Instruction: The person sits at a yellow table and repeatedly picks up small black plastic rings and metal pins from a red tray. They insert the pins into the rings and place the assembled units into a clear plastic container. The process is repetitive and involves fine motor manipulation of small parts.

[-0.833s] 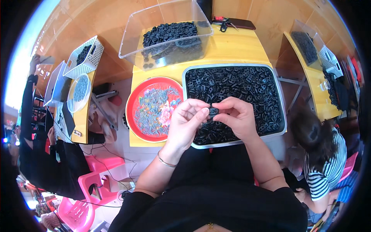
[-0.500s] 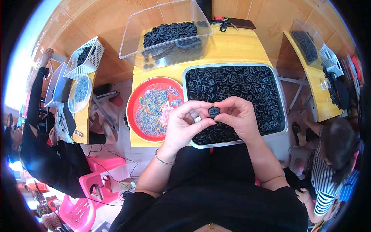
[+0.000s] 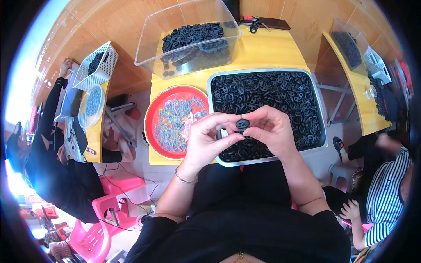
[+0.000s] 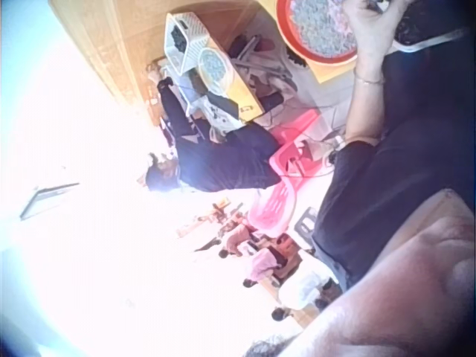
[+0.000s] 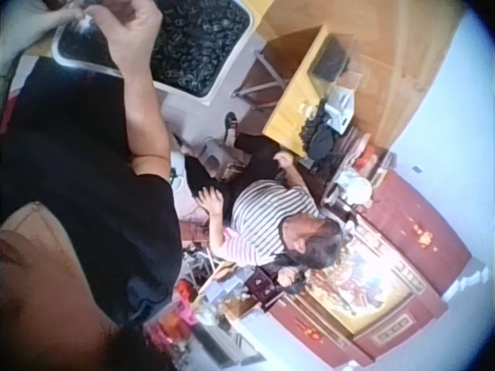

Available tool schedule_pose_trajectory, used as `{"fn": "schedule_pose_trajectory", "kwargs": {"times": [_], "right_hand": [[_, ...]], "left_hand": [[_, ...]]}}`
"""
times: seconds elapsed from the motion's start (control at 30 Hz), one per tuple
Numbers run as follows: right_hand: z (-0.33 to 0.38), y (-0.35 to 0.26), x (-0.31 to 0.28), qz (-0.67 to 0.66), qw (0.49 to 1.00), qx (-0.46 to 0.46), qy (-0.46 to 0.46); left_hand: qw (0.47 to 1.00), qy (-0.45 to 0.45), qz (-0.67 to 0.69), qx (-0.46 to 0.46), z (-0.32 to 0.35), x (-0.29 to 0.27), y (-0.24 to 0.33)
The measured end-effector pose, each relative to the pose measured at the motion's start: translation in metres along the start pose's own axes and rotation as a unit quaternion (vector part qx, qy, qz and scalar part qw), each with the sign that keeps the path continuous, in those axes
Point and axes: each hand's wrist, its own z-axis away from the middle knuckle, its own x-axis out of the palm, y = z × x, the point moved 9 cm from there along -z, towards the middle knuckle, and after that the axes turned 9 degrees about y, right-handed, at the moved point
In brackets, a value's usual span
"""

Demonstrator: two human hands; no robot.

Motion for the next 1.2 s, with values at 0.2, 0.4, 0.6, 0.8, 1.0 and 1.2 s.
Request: {"fn": "schedule_pose_trajectory", "kwargs": {"times": [0.2,0.4,0.6,0.8,1.0,1.2], "right_hand": [[0.002,0.001,0.002,-0.014,1.0,0.01,0.0],[0.003,0.002,0.001,-0.009,1.0,0.014,-0.001],[0.003,0.0,0.003,-0.017,1.0,0.013,-0.016],[0.004,-0.002,0.005,-0.008,1.0,0.003,-0.028],[0.004,-0.002,0.005,-0.014,1.0,-0.006,-0.019],[0.005,-0.005,0.005,-0.005,0.999,-0.021,-0.027]], "left_hand": [[0.994,-0.014,-0.086,0.066,-0.001,0.0,0.013],[0.988,-0.015,-0.11,0.106,-0.001,0.0,0.019],[0.987,-0.012,-0.116,0.114,-0.001,-0.001,0.021],[0.986,-0.016,-0.11,0.123,-0.002,-0.001,0.023],[0.984,-0.023,-0.126,0.122,-0.001,0.001,0.025],[0.982,-0.021,-0.125,0.143,0.0,0.002,0.027]]}}
